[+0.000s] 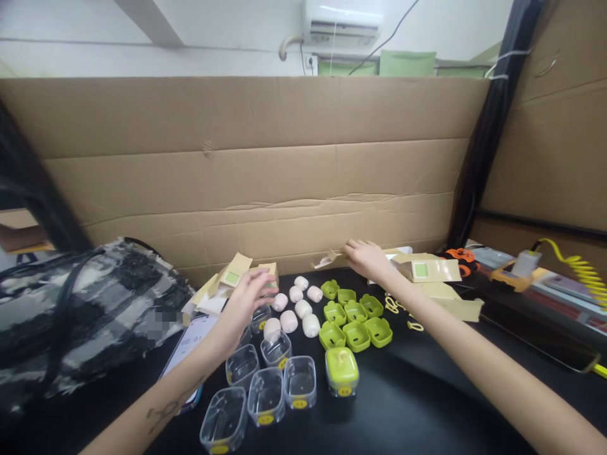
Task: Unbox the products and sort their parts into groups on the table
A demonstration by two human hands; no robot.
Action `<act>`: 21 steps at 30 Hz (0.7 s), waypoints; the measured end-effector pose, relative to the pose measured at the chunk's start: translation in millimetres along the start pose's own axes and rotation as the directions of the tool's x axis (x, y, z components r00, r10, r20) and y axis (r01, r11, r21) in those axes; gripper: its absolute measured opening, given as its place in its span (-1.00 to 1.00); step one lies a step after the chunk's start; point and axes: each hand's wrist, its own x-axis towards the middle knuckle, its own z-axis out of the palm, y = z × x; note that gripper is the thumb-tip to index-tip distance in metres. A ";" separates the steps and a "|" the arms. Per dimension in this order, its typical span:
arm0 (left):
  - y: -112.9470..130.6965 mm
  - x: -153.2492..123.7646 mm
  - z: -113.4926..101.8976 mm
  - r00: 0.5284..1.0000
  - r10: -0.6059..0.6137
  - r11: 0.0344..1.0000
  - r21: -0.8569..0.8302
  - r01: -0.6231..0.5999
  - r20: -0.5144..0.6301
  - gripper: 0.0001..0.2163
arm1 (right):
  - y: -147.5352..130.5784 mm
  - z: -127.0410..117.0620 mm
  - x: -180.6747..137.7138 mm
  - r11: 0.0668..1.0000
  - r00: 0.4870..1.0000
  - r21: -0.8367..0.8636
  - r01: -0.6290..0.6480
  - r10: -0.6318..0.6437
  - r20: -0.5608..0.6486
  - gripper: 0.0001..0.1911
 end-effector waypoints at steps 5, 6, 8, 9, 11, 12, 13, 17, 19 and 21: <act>-11.4 -18.6 -6.2 0.989 0.082 0.985 0.143 -0.099 0.121 -0.79 | 1.8 26.9 -5.7 0.999 0.993 0.039 -0.023 0.018 0.119 -0.71; -12.5 -21.6 -7.4 0.986 0.102 0.978 0.168 -0.124 0.132 -0.78 | 0.6 27.1 -8.6 0.998 0.991 0.062 -0.024 0.016 0.131 -0.72; -14.1 -26.2 -9.1 0.976 0.154 0.951 0.243 -0.189 0.157 -0.79 | -2.8 21.4 -14.6 0.992 0.990 0.122 -0.031 0.014 0.144 -0.73; -14.6 -28.0 -9.7 0.968 0.184 0.929 0.290 -0.229 0.173 -0.80 | -5.1 15.8 -17.7 0.986 0.989 0.160 -0.035 0.011 0.148 -0.73; -15.5 -31.1 -10.1 0.946 0.240 0.870 0.384 -0.309 0.219 -0.82 | -11.6 0.6 -24.0 0.963 0.985 0.268 -0.019 -0.028 0.173 -0.71; -15.9 -32.7 -10.2 0.936 0.256 0.839 0.425 -0.339 0.241 -0.83 | -15.7 -8.1 -27.5 0.942 0.977 0.336 0.002 -0.074 0.202 -0.71; -16.4 -34.3 -10.4 0.930 0.263 0.814 0.458 -0.357 0.258 -0.84 | -20.3 -16.8 -31.3 0.913 0.961 0.407 0.028 -0.137 0.241 -0.72; -19.6 -42.4 -11.9 0.912 0.277 0.710 0.574 -0.407 0.304 -0.90 | -40.3 -42.3 -47.8 0.741 0.773 0.670 0.036 -0.446 0.452 -0.65; -20.6 -46.9 -12.2 0.895 0.295 0.663 0.603 -0.444 0.334 -0.90 | -48.1 -46.8 -53.8 0.661 0.689 0.749 -0.030 -0.529 0.495 -0.58; -19.1 -51.1 -10.4 0.880 0.299 0.628 0.619 -0.472 0.368 -0.89 | -52.4 -48.1 -56.6 0.590 0.681 0.806 -0.046 -0.572 0.457 -0.68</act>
